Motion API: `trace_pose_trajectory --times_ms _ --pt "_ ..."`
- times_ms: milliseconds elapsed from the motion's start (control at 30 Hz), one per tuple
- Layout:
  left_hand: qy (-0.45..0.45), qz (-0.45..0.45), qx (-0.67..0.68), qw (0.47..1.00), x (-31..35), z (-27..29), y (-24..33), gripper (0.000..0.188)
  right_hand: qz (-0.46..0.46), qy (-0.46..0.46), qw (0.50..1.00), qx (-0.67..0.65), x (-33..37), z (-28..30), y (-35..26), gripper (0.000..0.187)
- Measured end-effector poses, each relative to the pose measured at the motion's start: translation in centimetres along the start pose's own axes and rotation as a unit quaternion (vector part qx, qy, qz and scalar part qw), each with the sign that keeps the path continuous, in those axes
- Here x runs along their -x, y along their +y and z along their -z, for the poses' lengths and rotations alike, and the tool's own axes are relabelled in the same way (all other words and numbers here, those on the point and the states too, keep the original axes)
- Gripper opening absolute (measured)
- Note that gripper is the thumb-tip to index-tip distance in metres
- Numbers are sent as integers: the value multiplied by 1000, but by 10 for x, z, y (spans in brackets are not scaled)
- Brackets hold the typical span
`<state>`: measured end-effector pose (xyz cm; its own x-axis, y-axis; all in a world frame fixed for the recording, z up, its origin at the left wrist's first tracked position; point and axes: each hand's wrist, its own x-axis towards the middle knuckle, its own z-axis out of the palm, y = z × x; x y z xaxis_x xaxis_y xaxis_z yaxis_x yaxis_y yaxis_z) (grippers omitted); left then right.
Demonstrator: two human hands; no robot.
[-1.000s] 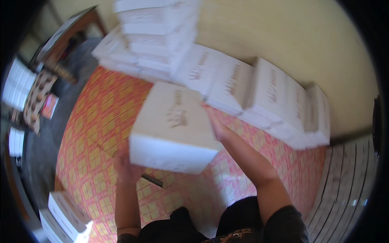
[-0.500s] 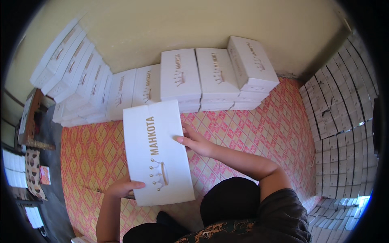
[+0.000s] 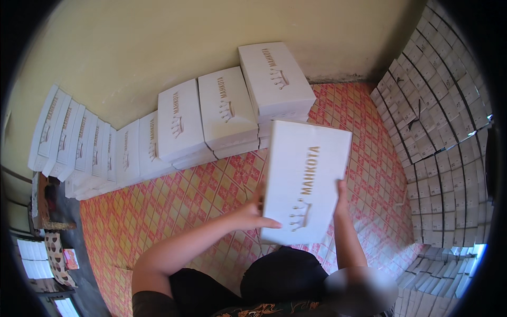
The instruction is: The person picks up white cardboard boxes from a metal shelf and stacks them on the floor. They arrange the boxes into neat piles against the wall, occasionally kneeling to adjust the alignment of the stack.
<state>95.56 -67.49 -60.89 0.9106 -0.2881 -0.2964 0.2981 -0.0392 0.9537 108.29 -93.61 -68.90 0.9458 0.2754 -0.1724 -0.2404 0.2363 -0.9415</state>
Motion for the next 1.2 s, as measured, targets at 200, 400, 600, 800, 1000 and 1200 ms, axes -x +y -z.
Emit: trace_pose_trajectory --times_ms 200,400,600,800,1000,1200 --pt "-39 74 101 991 -89 -52 -11 106 -5 91 987 -136 34 57 -22 74" --pt "-23 202 223 953 -159 -66 11 89 -154 186 939 -244 62 70 -15 91" --pt "32 194 179 964 -224 -56 -10 84 -110 228 957 -141 -15 36 3 82" --pt "119 179 198 956 -262 -22 -14 89 -110 219 965 -97 -114 23 -3 86" --pt "110 141 230 957 -259 -6 -19 88 -133 208 967 -61 -201 -4 6 93" --pt "127 125 224 958 -252 8 -30 86 -133 145 979 -48 -239 -9 16 101"
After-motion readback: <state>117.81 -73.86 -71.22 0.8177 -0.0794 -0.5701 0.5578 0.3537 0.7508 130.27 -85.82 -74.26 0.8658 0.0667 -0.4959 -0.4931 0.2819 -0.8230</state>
